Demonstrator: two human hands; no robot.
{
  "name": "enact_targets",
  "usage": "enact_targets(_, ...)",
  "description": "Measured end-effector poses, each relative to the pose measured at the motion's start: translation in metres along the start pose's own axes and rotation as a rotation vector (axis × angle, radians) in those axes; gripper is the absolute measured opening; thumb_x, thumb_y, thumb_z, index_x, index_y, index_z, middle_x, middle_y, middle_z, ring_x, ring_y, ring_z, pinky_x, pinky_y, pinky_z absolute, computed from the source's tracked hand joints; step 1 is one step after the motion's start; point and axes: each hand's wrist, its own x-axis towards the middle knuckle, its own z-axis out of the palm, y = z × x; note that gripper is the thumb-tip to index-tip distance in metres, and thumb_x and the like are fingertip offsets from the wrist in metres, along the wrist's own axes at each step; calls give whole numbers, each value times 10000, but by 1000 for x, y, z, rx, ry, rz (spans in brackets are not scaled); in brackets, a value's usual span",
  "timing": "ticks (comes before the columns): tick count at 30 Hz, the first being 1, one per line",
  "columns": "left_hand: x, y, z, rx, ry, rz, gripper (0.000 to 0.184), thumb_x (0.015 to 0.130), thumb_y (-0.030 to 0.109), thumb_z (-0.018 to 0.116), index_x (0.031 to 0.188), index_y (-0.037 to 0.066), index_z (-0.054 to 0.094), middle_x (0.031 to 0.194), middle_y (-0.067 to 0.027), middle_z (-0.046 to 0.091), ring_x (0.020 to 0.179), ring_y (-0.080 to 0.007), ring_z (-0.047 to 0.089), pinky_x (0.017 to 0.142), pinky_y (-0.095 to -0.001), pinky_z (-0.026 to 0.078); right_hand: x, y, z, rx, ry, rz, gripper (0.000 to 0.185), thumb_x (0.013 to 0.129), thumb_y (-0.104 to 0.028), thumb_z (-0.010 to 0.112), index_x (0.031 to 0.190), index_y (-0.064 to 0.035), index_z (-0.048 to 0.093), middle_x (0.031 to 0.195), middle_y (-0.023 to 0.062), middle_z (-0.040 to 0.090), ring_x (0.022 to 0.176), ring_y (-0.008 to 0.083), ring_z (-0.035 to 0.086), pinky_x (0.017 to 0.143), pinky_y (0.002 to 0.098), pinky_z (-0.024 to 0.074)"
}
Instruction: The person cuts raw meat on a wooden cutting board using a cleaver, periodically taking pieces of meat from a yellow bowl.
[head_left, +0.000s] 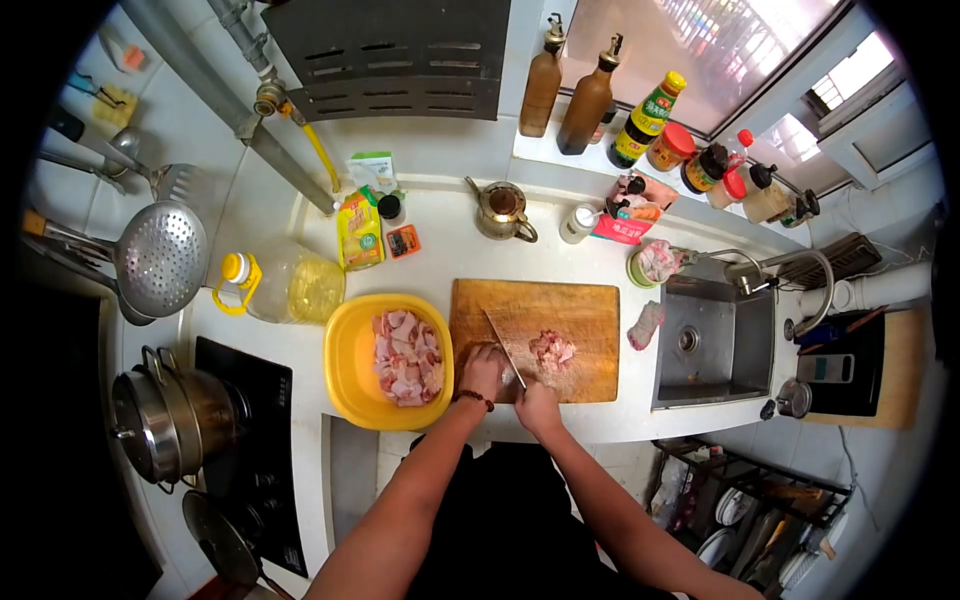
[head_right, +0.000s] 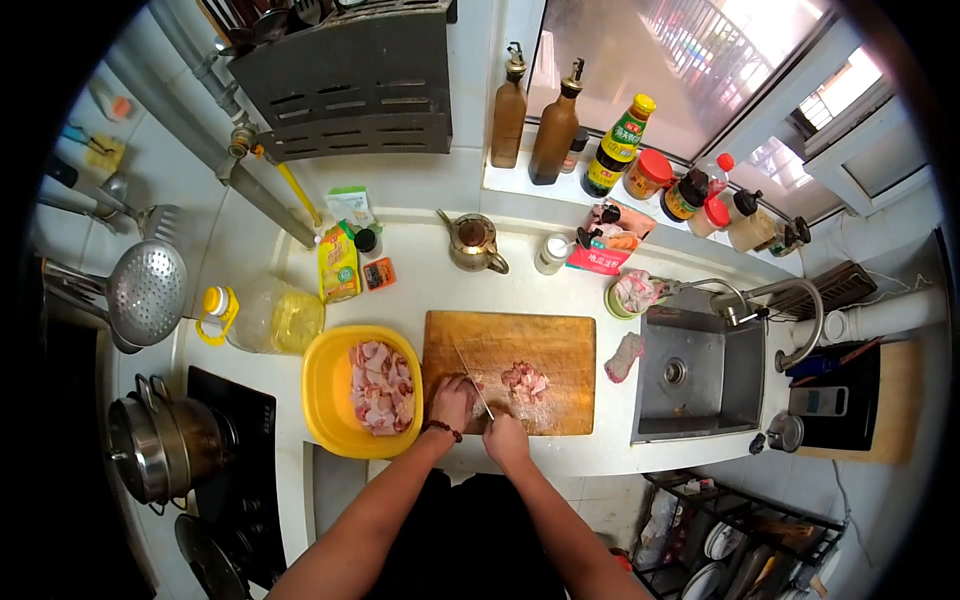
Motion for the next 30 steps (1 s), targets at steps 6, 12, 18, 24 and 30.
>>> enact_targets(6,0,-2,0,-47,1,-6,156,868,71,641,977,-9,718,1107,-206,678,1078,-372,595,975,-440,493,31,-21,-7,4,-60,130,270,860,-189,645,855,76,698,808,334,652,802,506,659,746,569,542)
enact_targets(12,0,-4,9,-71,33,-40,136,856,67,635,946,-5,708,1090,-189,679,1070,-364,594,973,-438,494,2,3,-7,-27,25,32,274,869,-189,637,854,80,691,809,347,652,829,518,658,768,591,533)
enact_targets(18,-1,-3,0,-62,27,-17,140,860,58,626,960,-3,705,1088,-192,675,1072,-373,588,967,-440,497,38,-23,-8,-31,-88,149,253,861,-140,630,871,109,674,849,362,649,846,520,661,769,582,539)
enact_targets(24,-1,-1,-1,-110,11,-23,154,864,75,630,964,-15,705,1108,-195,675,1073,-389,581,942,-466,503,-1,-6,-9,-75,-43,51,208,880,-125,603,987,24,701,839,325,659,835,511,658,771,577,540)
enact_targets(30,-4,-1,0,-99,81,-2,129,848,54,635,928,-13,710,1088,-186,670,1050,-372,584,941,-450,503,34,-13,-2,-38,-92,150,230,884,-155,606,973,36,698,865,332,660,859,512,655,791,581,531)
